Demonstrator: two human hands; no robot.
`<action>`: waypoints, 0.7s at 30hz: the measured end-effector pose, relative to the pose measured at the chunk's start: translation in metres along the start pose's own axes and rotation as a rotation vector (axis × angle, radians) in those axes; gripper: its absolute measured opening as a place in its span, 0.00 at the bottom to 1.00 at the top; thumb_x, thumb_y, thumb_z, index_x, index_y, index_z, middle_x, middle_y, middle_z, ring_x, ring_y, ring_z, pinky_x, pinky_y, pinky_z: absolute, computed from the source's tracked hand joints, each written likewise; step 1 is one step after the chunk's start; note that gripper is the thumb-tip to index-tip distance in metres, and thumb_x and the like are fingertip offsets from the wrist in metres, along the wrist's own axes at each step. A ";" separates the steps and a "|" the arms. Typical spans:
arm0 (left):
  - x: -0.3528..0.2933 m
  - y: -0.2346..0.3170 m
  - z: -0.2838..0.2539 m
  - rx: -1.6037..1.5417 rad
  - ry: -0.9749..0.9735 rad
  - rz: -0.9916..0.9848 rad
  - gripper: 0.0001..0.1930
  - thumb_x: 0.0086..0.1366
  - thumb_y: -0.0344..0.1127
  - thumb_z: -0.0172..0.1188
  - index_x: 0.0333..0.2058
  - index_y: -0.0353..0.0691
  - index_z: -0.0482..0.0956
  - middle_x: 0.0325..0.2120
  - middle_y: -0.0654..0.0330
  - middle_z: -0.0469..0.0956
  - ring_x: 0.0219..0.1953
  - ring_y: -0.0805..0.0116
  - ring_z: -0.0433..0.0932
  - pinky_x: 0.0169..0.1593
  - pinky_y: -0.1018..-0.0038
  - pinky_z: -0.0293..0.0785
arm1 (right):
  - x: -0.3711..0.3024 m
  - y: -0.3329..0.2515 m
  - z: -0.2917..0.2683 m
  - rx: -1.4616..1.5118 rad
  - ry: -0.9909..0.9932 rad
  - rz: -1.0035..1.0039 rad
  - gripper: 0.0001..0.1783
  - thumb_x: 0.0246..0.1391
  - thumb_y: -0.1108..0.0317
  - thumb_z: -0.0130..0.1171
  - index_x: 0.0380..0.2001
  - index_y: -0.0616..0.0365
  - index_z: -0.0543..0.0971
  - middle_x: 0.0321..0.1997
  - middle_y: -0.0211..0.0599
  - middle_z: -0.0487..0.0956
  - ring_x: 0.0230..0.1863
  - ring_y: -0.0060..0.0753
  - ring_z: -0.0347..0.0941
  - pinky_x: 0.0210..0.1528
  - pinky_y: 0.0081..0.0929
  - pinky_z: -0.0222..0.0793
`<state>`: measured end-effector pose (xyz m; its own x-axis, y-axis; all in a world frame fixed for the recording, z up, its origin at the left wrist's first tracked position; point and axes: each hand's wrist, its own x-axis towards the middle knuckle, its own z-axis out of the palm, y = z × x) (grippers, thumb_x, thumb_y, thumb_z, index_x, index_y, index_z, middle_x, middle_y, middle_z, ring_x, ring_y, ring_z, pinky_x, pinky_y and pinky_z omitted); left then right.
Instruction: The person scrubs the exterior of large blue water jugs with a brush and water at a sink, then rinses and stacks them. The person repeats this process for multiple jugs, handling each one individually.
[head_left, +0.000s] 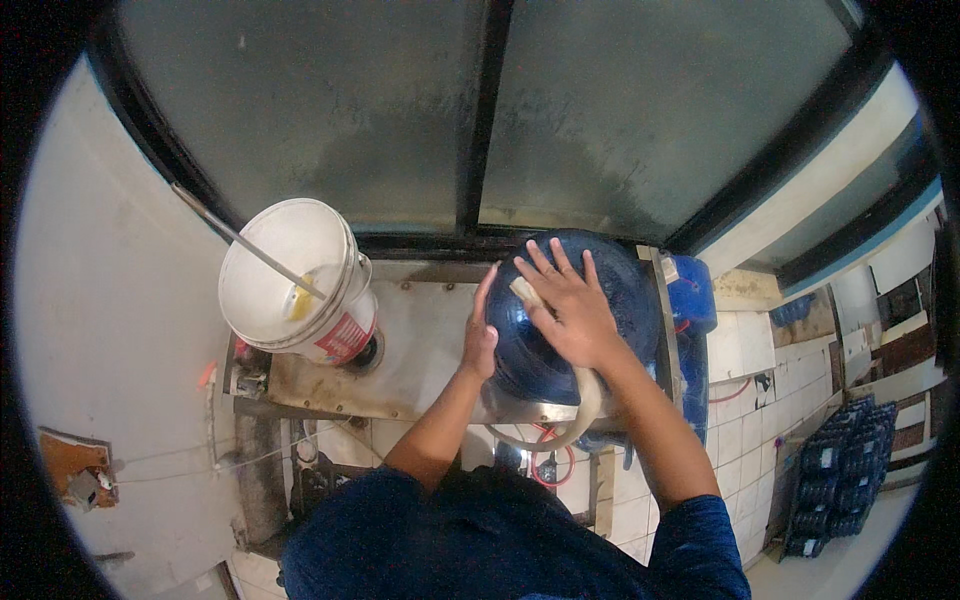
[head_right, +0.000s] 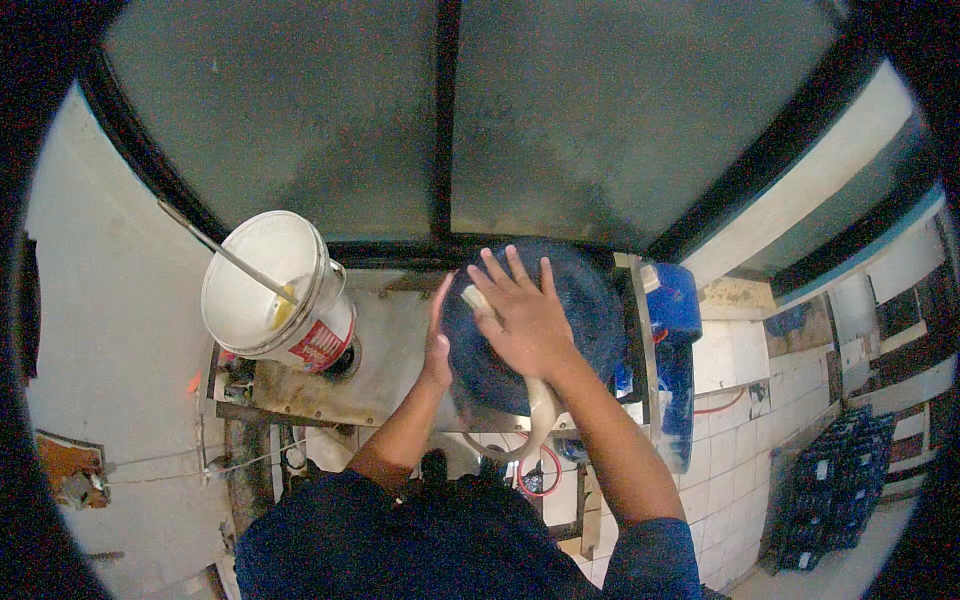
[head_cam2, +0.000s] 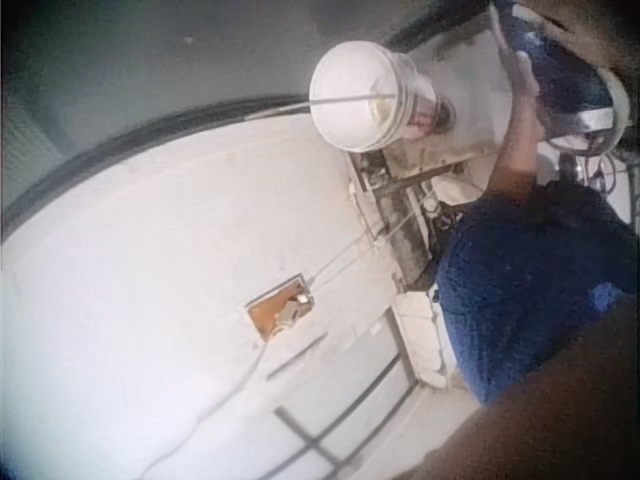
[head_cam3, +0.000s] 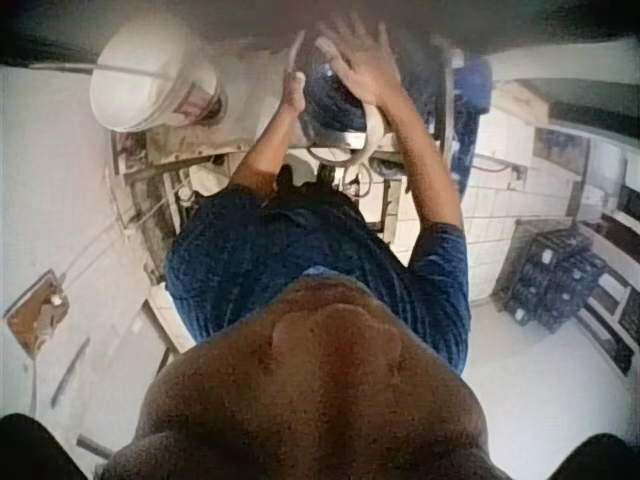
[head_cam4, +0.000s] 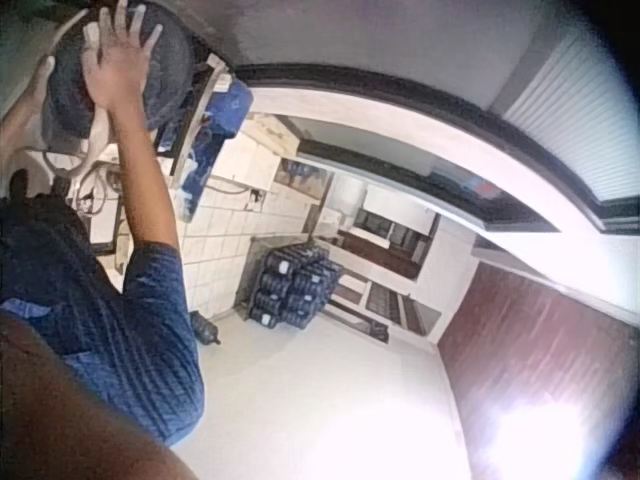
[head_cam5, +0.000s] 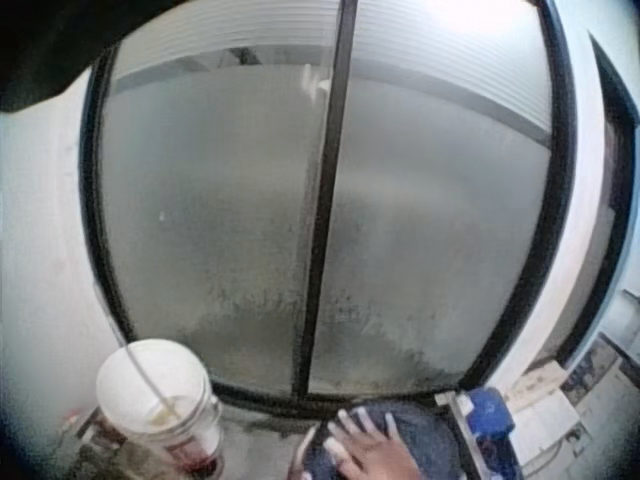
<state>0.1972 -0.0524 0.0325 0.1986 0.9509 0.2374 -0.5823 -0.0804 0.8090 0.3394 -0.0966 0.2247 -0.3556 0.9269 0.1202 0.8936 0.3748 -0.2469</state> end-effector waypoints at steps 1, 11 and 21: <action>0.002 -0.019 -0.011 -0.060 -0.009 -0.047 0.37 0.74 0.60 0.45 0.71 0.40 0.58 0.71 0.53 0.59 0.72 0.62 0.56 0.74 0.64 0.49 | -0.001 0.001 -0.002 0.012 -0.014 -0.015 0.34 0.65 0.53 0.47 0.72 0.47 0.63 0.79 0.36 0.56 0.81 0.51 0.43 0.77 0.66 0.28; 0.035 -0.031 -0.033 -0.240 -0.077 -0.583 0.34 0.73 0.61 0.48 0.64 0.38 0.69 0.54 0.55 0.78 0.53 0.61 0.79 0.60 0.65 0.74 | -0.002 0.003 0.000 0.070 -0.004 -0.053 0.32 0.63 0.56 0.51 0.70 0.44 0.66 0.78 0.26 0.60 0.80 0.51 0.43 0.77 0.66 0.27; -0.033 -0.121 -0.075 -0.555 0.115 -0.669 0.33 0.74 0.61 0.47 0.64 0.39 0.68 0.56 0.55 0.76 0.55 0.60 0.77 0.62 0.62 0.72 | -0.003 0.005 0.000 0.090 -0.036 -0.090 0.34 0.62 0.50 0.52 0.71 0.43 0.66 0.78 0.25 0.60 0.81 0.53 0.41 0.76 0.69 0.25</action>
<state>0.2016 -0.0512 -0.1135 0.5726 0.7731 -0.2730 -0.6775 0.6337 0.3734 0.3455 -0.0976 0.2235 -0.4441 0.8891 0.1111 0.8301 0.4549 -0.3224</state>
